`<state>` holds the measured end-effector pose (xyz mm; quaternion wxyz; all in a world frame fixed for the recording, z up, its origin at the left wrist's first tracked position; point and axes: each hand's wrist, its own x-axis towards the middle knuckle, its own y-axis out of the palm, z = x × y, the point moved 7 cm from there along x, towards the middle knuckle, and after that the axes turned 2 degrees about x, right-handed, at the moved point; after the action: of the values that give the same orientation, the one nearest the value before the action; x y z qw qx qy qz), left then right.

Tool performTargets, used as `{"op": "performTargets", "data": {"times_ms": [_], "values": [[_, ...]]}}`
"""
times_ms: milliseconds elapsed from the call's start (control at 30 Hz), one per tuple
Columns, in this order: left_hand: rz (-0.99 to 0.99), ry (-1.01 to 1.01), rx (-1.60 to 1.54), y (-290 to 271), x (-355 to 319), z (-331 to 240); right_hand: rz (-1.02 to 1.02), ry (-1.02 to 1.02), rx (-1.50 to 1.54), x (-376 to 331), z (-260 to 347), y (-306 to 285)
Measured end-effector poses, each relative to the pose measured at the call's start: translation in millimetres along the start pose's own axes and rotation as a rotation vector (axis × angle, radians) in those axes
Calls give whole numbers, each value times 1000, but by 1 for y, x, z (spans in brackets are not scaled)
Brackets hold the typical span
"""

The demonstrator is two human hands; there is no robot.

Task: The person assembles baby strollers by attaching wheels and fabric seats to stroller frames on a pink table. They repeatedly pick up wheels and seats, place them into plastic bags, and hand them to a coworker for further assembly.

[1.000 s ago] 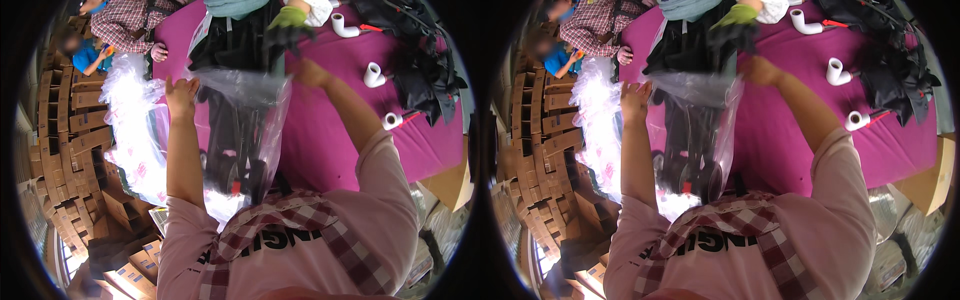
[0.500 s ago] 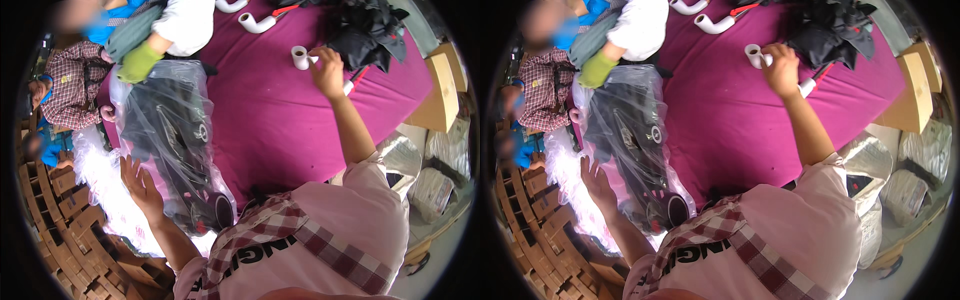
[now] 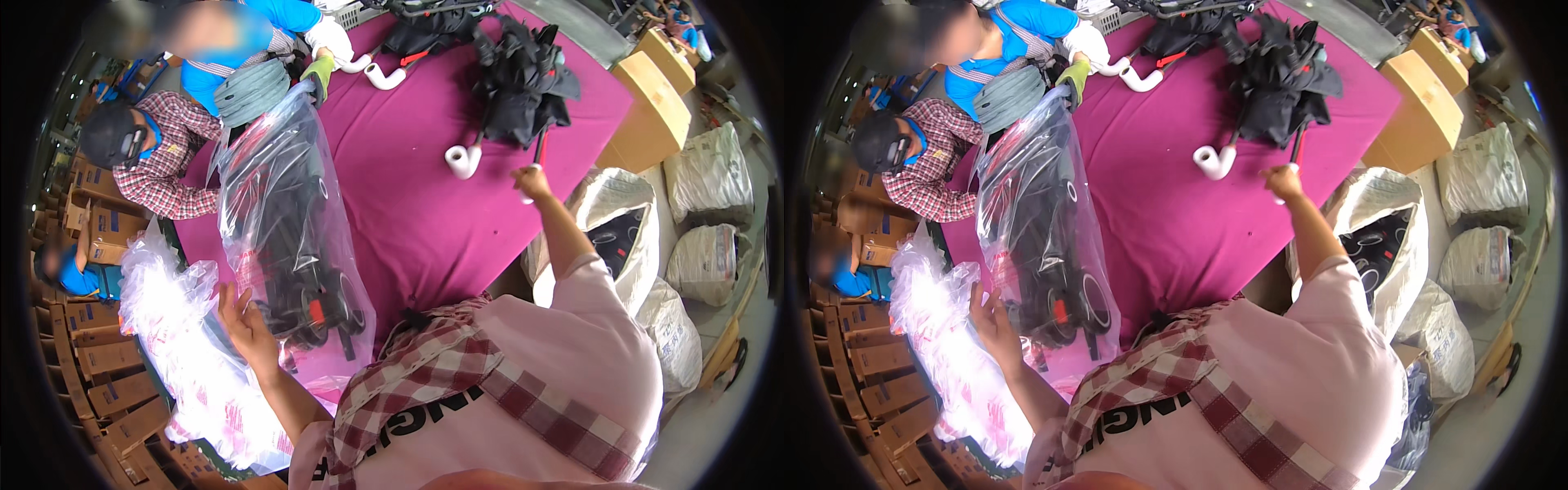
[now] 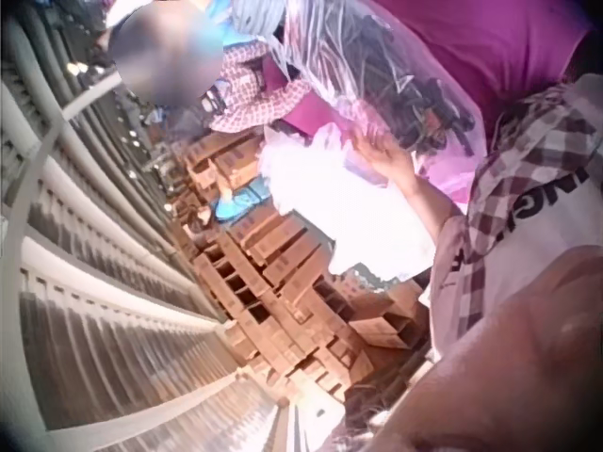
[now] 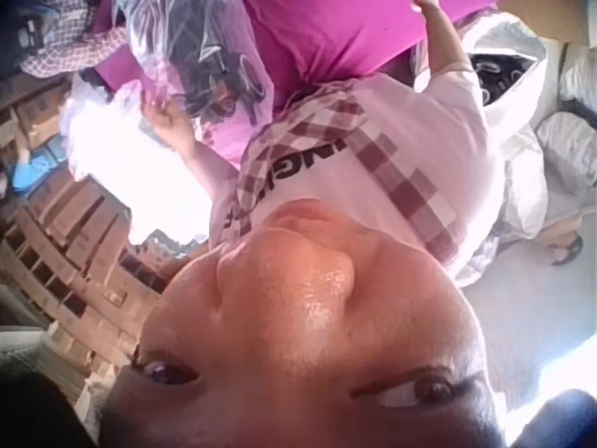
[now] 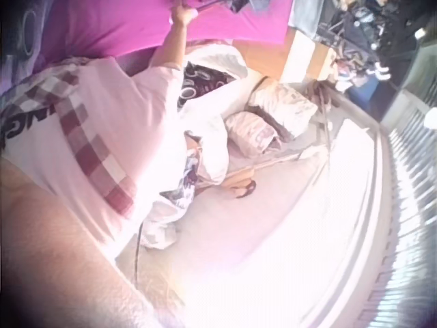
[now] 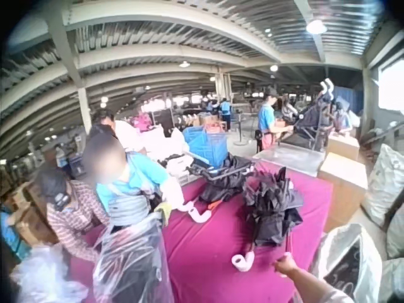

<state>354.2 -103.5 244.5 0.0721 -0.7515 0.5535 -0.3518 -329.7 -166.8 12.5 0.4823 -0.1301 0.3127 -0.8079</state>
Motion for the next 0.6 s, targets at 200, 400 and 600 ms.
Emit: {"op": "performTargets", "data": {"times_ms": [200,400,600], "values": [[119,75,-226,-11,-12,-4,224,-128,161,-206,120,120],[178,90,-319,-12,-17,0,-158,-916,517,-280,343,-54],[240,159,-296,22,-9,-48,474,-782,168,-190,361,12]]}}
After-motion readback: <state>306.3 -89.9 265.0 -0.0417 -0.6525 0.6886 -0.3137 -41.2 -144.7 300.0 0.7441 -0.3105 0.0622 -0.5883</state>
